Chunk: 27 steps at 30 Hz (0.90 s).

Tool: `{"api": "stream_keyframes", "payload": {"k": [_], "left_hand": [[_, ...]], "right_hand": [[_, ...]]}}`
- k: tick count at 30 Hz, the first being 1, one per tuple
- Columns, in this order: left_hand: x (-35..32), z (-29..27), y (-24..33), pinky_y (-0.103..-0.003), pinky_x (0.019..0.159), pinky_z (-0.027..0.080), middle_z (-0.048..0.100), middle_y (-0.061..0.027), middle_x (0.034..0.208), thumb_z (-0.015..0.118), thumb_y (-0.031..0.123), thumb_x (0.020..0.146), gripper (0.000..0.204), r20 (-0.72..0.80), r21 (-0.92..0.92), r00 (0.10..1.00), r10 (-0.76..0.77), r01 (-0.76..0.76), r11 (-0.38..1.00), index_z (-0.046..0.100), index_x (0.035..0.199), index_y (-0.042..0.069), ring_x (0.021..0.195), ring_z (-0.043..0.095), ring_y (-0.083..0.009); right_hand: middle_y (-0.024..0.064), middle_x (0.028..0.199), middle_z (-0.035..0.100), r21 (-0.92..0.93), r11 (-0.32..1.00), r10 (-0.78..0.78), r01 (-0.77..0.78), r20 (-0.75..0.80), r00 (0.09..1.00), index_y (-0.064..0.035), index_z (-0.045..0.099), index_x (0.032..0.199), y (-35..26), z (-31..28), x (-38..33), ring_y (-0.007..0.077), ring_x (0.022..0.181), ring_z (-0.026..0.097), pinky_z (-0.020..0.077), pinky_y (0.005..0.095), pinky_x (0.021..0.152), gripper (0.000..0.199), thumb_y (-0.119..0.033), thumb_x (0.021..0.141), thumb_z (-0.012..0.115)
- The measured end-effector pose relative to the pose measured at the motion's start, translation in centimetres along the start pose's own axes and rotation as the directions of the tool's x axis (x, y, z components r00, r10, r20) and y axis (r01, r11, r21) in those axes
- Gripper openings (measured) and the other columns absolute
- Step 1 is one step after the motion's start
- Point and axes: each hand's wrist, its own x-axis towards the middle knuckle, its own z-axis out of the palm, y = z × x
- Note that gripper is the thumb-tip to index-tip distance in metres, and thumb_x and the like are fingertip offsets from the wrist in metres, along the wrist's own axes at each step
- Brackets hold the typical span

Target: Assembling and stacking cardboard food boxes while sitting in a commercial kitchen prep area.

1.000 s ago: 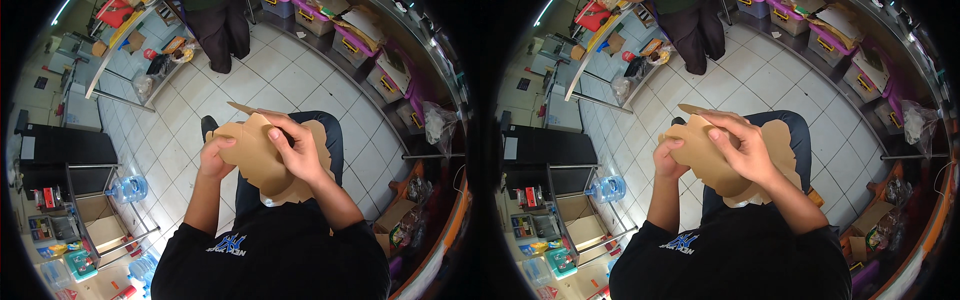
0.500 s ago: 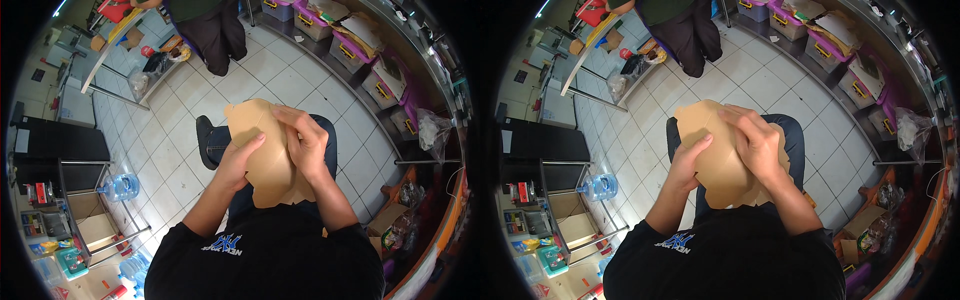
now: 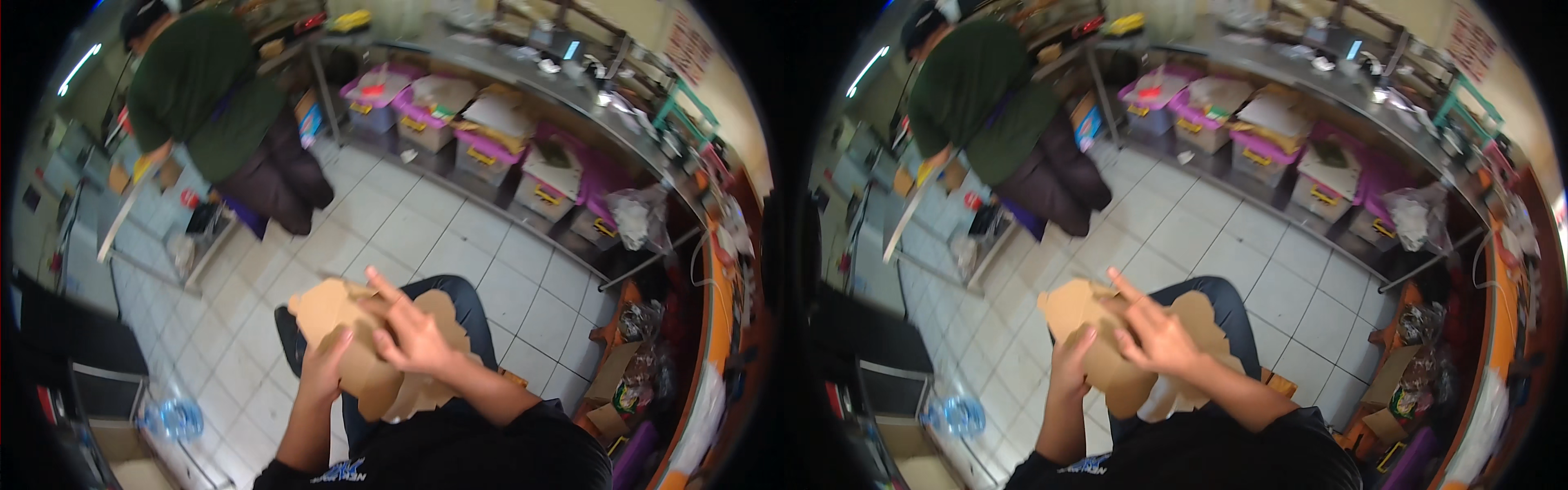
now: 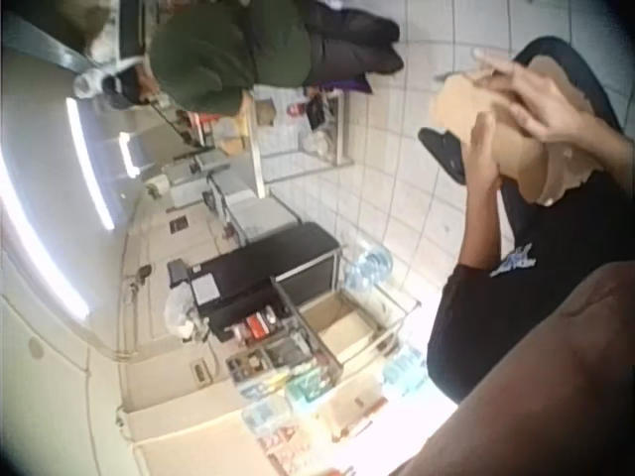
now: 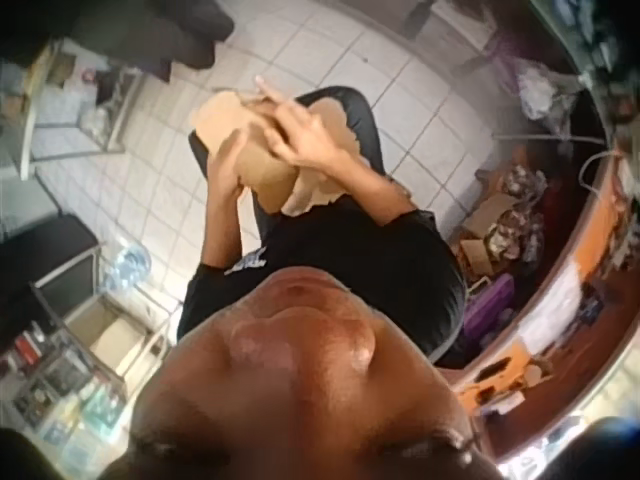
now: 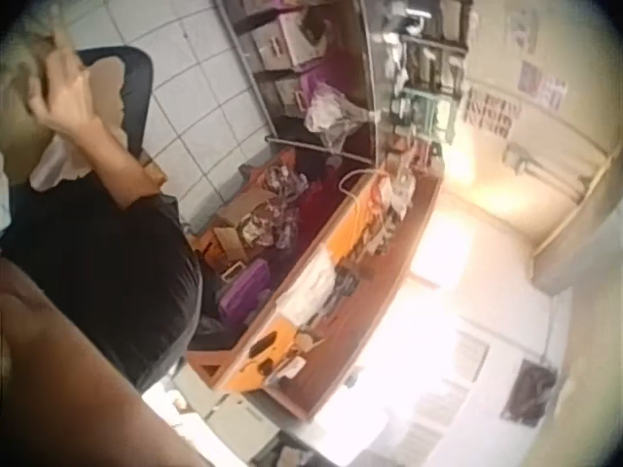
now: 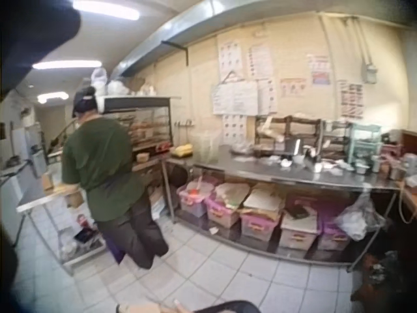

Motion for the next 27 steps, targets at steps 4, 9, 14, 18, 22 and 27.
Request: {"api": "stream_keyframes", "payload": {"k": [4, 9, 14, 18, 22, 27], "left_hand": [[0.1, -0.2, 0.4, -0.037, 0.095, 0.052, 0.056, -0.0144, 0.131, 0.058, 0.009, 0.098, 0.048, 0.086, 0.000, 0.995, 0.048, -0.048, 0.999, 0.041, 0.141, -0.002, 0.116, 0.059, -0.0240], [0.9, 0.2, 0.3, -0.038, 0.095, 0.052, 0.053, -0.0154, 0.134, 0.055, 0.010, 0.099, 0.048, 0.115, 0.028, 0.993, 0.026, -0.029, 0.999, 0.038, 0.143, -0.001, 0.119, 0.057, -0.0253], [1.2, -0.5, 1.4, -0.039, 0.093, 0.053, 0.057, -0.0165, 0.128, 0.054, 0.016, 0.099, 0.047, 0.056, 0.058, 0.998, 0.023, -0.026, 0.998, 0.041, 0.140, -0.003, 0.113, 0.062, -0.0271], [0.7, -0.8, 1.4, -0.037, 0.091, 0.053, 0.060, -0.0152, 0.125, 0.055, 0.017, 0.099, 0.044, -0.007, 0.084, 0.999, 0.039, -0.038, 0.996, 0.045, 0.137, -0.002, 0.111, 0.063, -0.0252], [0.8, -1.2, 0.1, -0.031, 0.087, 0.052, 0.063, -0.0094, 0.120, 0.056, 0.017, 0.101, 0.035, -0.014, 0.066, 1.000, 0.005, -0.004, 0.998, 0.054, 0.131, -0.001, 0.107, 0.063, -0.0174], [0.5, -0.9, -0.3, -0.029, 0.085, 0.052, 0.064, -0.0066, 0.116, 0.056, 0.021, 0.102, 0.033, 0.025, 0.015, 0.999, -0.045, 0.045, 0.999, 0.055, 0.128, 0.001, 0.102, 0.064, -0.0148]], "right_hand": [[0.0223, 0.149, 0.045, -0.026, 0.996, -0.091, 0.090, -0.030, 0.995, 0.0021, 0.060, 0.121, -0.2, -0.1, 0.3, 0.0295, 0.097, 0.070, 0.0604, 0.0325, 0.070, 0.041, -0.007, 0.081, 0.062], [0.0165, 0.148, 0.047, -0.069, 0.998, -0.003, 0.006, 0.042, 0.999, -0.0035, 0.059, 0.129, 0.0, 0.3, -1.0, 0.0306, 0.112, 0.065, 0.0608, 0.0344, 0.079, 0.046, -0.017, 0.085, 0.062], [0.0168, 0.147, 0.050, -0.244, 0.968, -0.032, 0.064, 0.134, 0.990, -0.0067, 0.056, 0.138, -0.4, 0.0, -0.6, 0.0316, 0.123, 0.060, 0.0589, 0.0352, 0.088, 0.060, -0.029, 0.083, 0.067], [0.0143, 0.146, 0.051, -0.304, 0.936, -0.119, 0.175, 0.194, 0.974, -0.0079, 0.053, 0.142, -0.4, -0.2, -0.2, 0.0314, 0.128, 0.057, 0.0567, 0.0376, 0.093, 0.069, -0.039, 0.083, 0.071], [0.0132, 0.141, 0.056, -0.237, 0.968, -0.028, 0.081, 0.219, 0.975, -0.0075, 0.052, 0.141, -0.4, -0.2, -0.9, 0.0307, 0.129, 0.056, 0.0550, 0.0388, 0.095, 0.071, -0.040, 0.082, 0.072], [0.0083, 0.130, 0.065, -0.282, 0.928, -0.195, 0.244, 0.191, 0.962, -0.0132, 0.063, 0.131, 0.7, -0.7, 0.3, 0.0232, 0.100, 0.070, 0.0608, 0.0302, 0.080, 0.053, -0.011, 0.078, 0.071]]}}
